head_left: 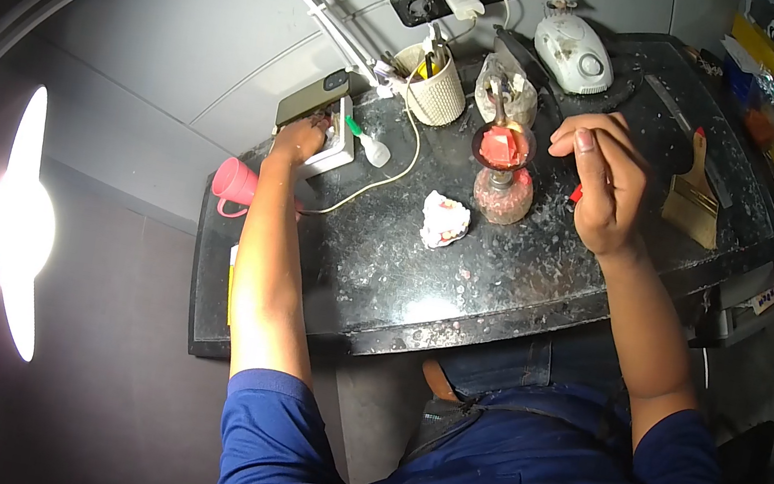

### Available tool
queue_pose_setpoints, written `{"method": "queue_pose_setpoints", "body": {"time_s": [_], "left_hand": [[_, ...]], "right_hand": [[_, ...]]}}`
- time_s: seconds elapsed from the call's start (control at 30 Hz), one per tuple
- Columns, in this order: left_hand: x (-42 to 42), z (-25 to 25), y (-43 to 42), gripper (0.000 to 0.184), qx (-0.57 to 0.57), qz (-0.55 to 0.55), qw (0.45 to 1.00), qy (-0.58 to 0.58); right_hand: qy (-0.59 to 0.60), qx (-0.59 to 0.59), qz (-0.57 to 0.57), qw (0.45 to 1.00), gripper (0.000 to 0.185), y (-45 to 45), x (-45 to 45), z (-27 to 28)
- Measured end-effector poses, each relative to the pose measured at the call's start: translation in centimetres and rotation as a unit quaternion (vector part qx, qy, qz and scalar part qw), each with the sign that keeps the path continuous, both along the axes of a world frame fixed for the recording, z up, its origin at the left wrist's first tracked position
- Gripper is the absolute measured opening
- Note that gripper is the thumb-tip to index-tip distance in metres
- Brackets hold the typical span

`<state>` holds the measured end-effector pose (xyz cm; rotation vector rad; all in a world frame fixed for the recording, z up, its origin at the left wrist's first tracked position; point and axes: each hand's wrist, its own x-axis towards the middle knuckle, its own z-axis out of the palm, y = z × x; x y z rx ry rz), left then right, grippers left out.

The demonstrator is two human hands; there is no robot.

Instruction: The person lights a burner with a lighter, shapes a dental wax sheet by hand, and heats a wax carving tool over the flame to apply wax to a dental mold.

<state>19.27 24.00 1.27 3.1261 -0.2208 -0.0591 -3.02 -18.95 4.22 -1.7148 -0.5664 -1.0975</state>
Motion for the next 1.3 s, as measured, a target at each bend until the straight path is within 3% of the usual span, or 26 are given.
{"method": "queue_pose_setpoints", "body": {"time_s": [0.17, 0.47, 0.67, 0.77, 0.93, 1.0, 1.1, 1.3], "left_hand": [[1.0, 0.2, 0.1, 0.051, 0.024, 0.01, 0.998, 0.06], [0.6, -0.3, -0.3, 0.051, -0.02, 0.001, 1.0, -0.003], [-2.0, 1.8, -2.8, 0.037, -0.023, 0.084, 0.994, -0.062], [-1.7, 1.2, -2.2, 0.038, -0.059, 0.063, 0.994, -0.069], [0.9, -1.0, 0.0, 0.046, 0.021, 0.01, 0.999, -0.032], [1.6, -1.2, 0.1, 0.05, 0.085, -0.062, 0.994, -0.037], [1.4, -0.8, 0.0, 0.058, 0.095, -0.052, 0.994, 0.005], [2.1, -1.4, 0.6, 0.057, 0.097, -0.062, 0.993, -0.001]], "right_hand": [[0.001, 0.0, -0.003, 1.0, 0.028, 0.0, 0.1, -0.2], [0.003, 0.015, -0.005, 1.0, 0.028, 0.0, 0.2, -0.2], [-0.005, 0.016, -0.008, 1.0, 0.027, -0.2, 0.1, -0.1], [-0.009, 0.007, -0.008, 1.0, 0.026, -0.2, 0.0, -0.1], [-0.009, 0.02, -0.003, 1.0, 0.025, -0.1, 0.2, -0.3], [-0.005, 0.02, -0.004, 1.0, 0.025, -0.1, 0.1, -0.2], [-0.002, 0.013, -0.004, 1.0, 0.025, -0.2, 0.0, -0.2], [0.004, 0.012, 0.001, 1.0, 0.025, -0.2, -0.1, -0.3]]}}
